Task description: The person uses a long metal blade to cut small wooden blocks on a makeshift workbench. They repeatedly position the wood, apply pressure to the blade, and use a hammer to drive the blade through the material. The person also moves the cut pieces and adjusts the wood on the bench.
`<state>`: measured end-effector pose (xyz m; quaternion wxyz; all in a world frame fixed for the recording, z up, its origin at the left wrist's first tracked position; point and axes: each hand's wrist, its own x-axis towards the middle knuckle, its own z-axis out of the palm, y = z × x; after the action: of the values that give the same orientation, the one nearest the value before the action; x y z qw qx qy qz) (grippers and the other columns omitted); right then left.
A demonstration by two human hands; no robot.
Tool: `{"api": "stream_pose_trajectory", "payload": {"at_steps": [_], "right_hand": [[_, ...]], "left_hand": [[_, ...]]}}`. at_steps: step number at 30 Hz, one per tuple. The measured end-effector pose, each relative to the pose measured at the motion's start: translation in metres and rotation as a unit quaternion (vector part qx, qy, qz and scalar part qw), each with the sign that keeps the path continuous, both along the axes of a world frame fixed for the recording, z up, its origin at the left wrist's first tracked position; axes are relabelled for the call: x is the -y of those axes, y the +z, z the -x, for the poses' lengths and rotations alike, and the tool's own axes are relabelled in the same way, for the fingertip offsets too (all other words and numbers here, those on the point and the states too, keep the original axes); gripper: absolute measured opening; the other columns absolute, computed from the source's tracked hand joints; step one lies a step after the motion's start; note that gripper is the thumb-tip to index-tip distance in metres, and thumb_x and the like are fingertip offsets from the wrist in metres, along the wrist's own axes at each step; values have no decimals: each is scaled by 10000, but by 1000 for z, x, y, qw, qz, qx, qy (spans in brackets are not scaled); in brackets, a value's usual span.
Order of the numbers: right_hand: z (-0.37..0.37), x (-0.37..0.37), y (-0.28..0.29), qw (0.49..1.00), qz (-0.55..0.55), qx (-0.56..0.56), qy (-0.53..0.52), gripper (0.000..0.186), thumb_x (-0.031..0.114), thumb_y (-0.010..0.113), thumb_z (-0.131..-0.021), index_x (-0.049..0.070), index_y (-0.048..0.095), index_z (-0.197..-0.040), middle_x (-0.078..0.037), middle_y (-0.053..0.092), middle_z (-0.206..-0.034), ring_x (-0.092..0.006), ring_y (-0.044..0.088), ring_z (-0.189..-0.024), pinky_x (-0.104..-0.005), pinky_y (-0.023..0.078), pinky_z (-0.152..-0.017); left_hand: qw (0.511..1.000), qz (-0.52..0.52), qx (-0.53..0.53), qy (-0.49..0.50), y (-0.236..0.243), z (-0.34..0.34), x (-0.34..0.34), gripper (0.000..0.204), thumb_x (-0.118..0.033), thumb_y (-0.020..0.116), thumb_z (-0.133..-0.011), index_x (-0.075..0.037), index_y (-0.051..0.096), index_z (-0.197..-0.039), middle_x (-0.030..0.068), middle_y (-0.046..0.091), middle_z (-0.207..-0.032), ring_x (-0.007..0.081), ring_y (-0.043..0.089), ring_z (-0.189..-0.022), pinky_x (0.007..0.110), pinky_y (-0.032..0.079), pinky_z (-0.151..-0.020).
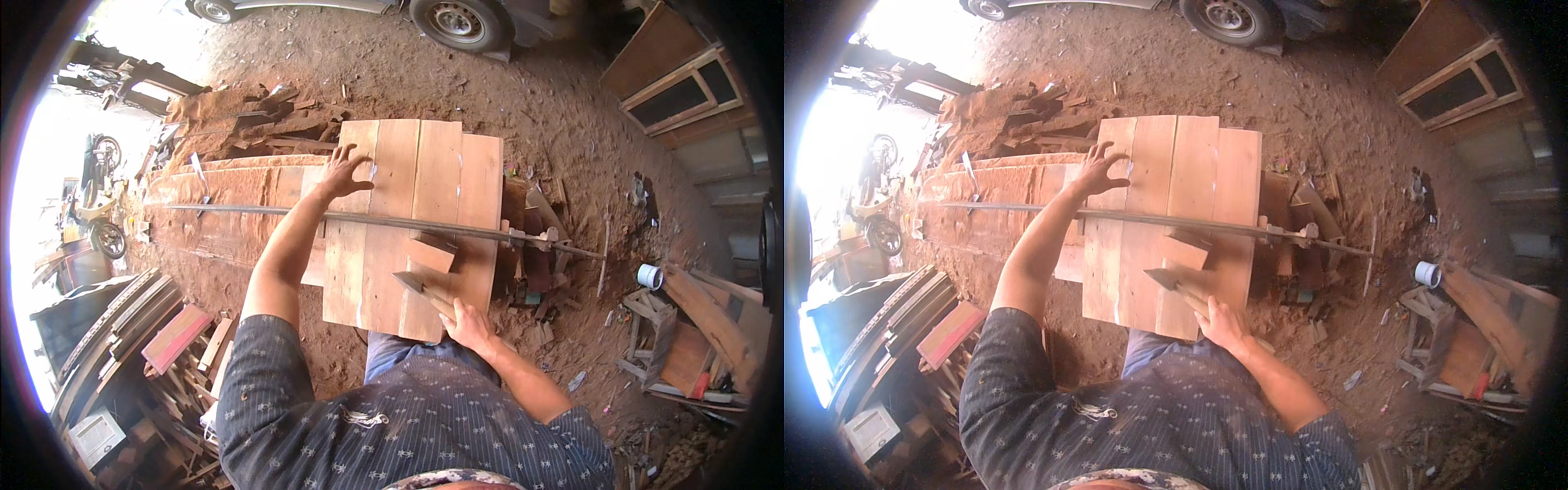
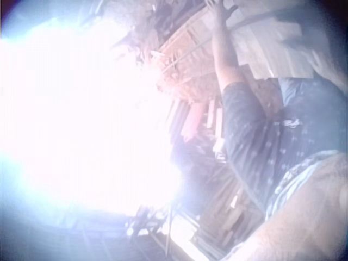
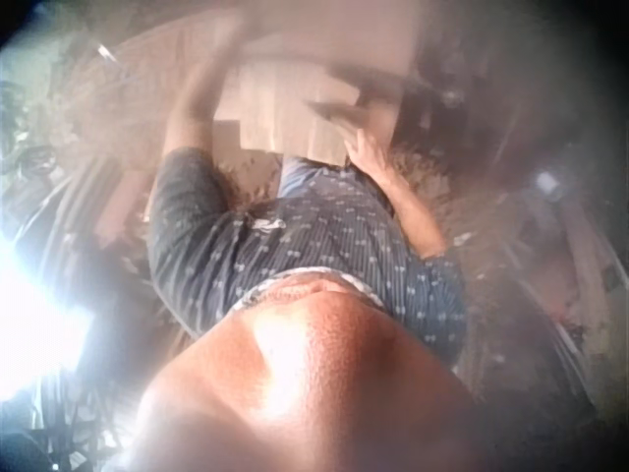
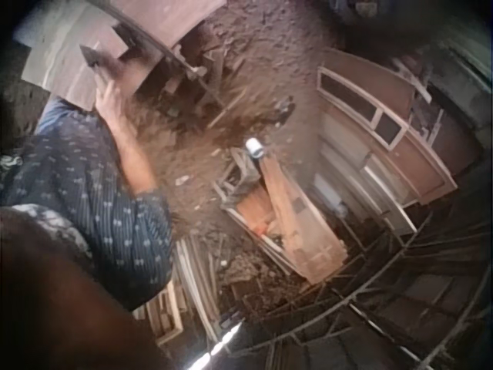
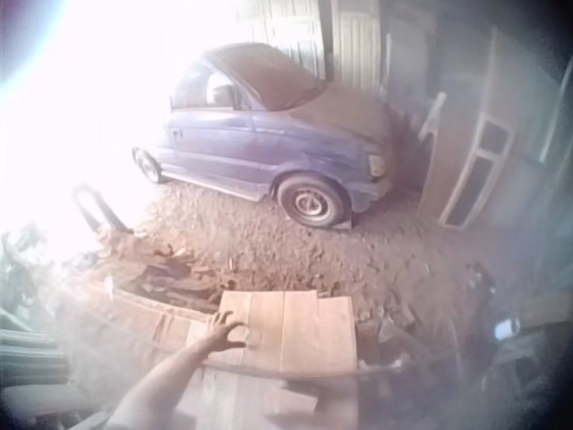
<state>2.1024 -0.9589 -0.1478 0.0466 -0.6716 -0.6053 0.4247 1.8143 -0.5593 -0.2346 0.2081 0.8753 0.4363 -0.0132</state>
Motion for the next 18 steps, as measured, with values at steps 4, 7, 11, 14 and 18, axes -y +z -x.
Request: {"api": "stream_pose_trajectory", "payload": {"at_steps": [4, 7, 11, 14, 18], "right_hand": [[4, -7, 13, 999, 15, 34, -6, 458, 375, 658, -927, -41, 589, -1105, -306, 695, -893, -486, 694, -812, -540, 575, -716], [8, -2, 8, 998, 38, 53, -19, 466, 390, 664, -911, -11, 601, -1139, -274, 707, -904, -458, 703, -835, -530, 575, -725], [21, -9, 28, 997, 45, 36, -50, 482, 422, 662, -919, -28, 624, -1086, -276, 698, -874, -463, 695, -822, -521, 571, -728], [34, -39, 51, 994, 81, 17, -69, 507, 437, 681, -920, -46, 637, -1067, -288, 684, -842, -465, 693, -798, -518, 567, -705], [31, -114, 83, 996, 52, 18, -75, 504, 435, 704, -915, -31, 642, -1094, -281, 685, -842, -441, 704, -792, -500, 568, -676]], "left_hand": [[998, -25, -54, -31, 25, -28, -45, 1061, -614, 918, -534, -183, 490, -1403, 193, 287, -1577, 430, 231, -1477, 586, 241, -1187], [996, -36, -43, -69, 17, -40, -85, 1204, -627, 929, -484, -170, 402, -1466, 195, 263, -1596, 432, 212, -1490, 582, 240, -1188], [995, 75, -13, -67, -6, -53, -145, 1116, -671, 875, -576, -140, 467, -1469, 168, 529, -1439, 359, 451, -1385, 522, 367, -1124], [979, 186, 57, -62, -32, -64, -182, 644, -611, 647, -908, -85, 671, -1279, 206, 713, -1170, 389, 660, -1139, 456, 500, -988], [977, 190, 39, -90, -31, -104, -177, 661, -613, 420, -1018, -28, 708, -1126, 283, 694, -1036, 450, 652, -1059, 529, 485, -913]]}}
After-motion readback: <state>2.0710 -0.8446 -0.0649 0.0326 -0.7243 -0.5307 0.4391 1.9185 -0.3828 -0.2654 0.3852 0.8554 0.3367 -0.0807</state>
